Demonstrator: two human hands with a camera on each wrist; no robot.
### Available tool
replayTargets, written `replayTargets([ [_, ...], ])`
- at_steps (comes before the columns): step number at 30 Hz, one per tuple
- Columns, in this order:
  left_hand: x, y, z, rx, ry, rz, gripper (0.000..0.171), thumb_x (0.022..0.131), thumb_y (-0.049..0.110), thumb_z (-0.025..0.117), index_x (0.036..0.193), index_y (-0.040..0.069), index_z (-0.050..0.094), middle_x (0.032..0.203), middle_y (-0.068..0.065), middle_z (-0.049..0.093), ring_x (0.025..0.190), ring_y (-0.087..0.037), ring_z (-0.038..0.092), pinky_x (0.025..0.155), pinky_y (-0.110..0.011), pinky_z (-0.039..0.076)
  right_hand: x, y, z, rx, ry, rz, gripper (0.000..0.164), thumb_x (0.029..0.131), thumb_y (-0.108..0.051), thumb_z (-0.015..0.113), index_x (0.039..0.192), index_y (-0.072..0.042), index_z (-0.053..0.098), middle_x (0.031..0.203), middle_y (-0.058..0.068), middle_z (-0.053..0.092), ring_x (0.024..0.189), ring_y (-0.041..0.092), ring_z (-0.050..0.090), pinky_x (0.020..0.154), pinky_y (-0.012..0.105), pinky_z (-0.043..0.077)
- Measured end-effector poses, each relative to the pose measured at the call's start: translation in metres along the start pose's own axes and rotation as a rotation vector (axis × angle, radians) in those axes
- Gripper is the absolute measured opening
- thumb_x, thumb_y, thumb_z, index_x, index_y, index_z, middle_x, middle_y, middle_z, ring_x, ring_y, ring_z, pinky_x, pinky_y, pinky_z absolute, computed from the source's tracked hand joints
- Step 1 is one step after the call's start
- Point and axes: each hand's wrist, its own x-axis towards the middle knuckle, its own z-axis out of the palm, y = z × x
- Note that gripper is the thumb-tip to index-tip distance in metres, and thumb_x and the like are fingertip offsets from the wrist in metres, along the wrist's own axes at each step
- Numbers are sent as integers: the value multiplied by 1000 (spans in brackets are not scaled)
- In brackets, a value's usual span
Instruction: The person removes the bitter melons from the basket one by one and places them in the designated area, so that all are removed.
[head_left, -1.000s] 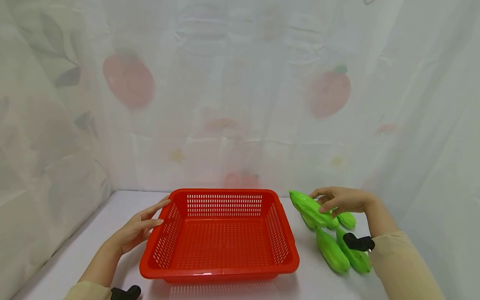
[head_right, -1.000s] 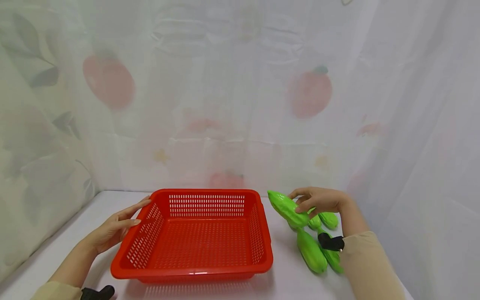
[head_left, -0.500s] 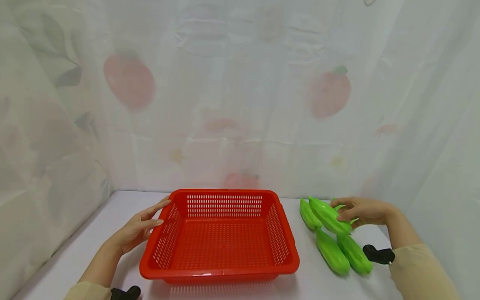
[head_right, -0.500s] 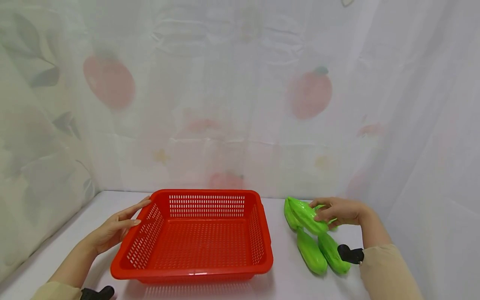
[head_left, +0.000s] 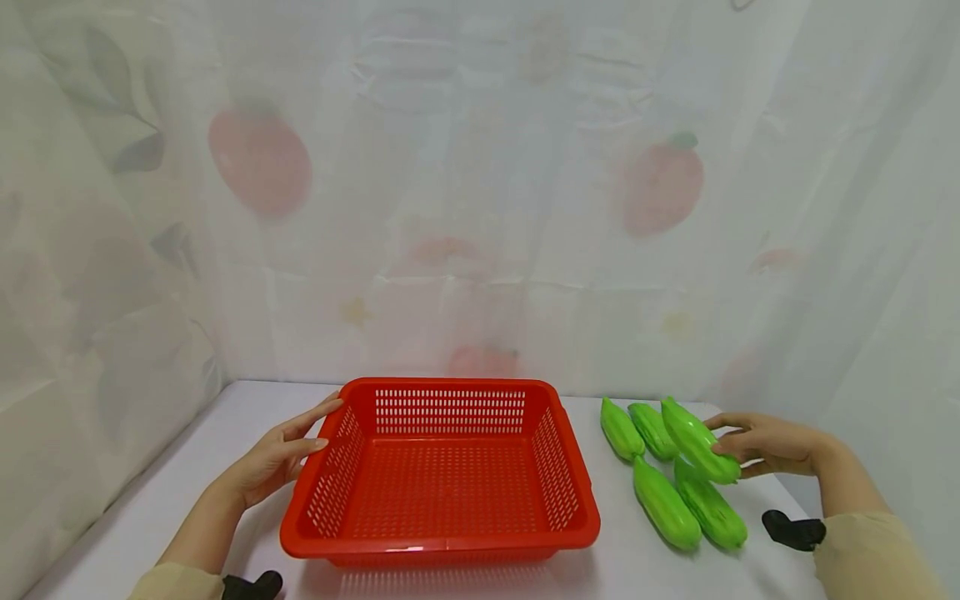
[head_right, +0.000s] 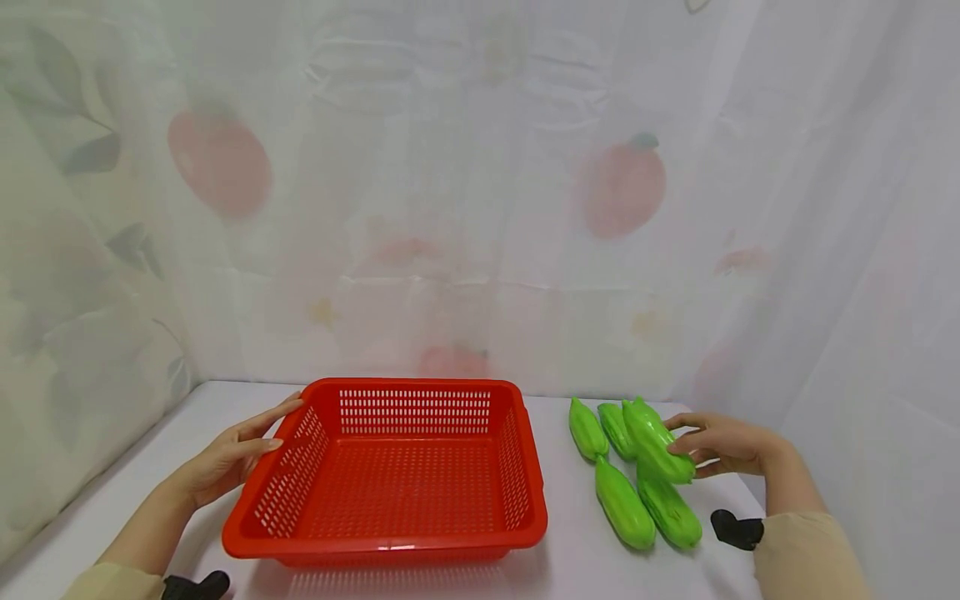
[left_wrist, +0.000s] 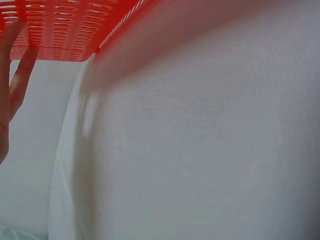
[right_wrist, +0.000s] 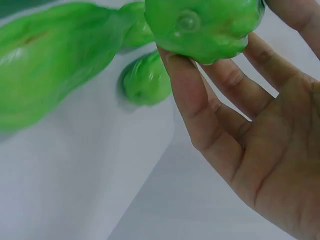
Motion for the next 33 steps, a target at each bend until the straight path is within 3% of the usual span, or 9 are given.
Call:
replayTargets([
  [5, 0, 0, 1, -1, 8, -8, 62, 103, 8, 42, 158, 17, 16, 141, 43, 40, 114, -4, 64, 90, -33, 60, -5, 18, -5, 34, 32, 31, 74, 101, -25, 52, 151, 11, 12, 125, 2, 62, 107, 14, 66, 92, 38, 56],
  [17, 0, 0, 1, 1, 8, -10, 62, 103, 8, 42, 159, 17, 16, 141, 42, 40, 114, -5, 64, 89, -34, 59, -21, 48, -8, 70, 84, 122, 72, 100, -27, 53, 148, 13, 17, 119, 1, 60, 100, 17, 64, 87, 35, 57],
  [33, 0, 0, 0, 10, 10, -13, 62, 103, 9, 43, 159, 19, 16, 141, 42, 39, 112, -6, 66, 88, -35, 60, -27, 80, -1, 144, 90, 161, 69, 99, -26, 56, 143, 15, 24, 105, -1, 63, 90, 15, 60, 81, 33, 58],
])
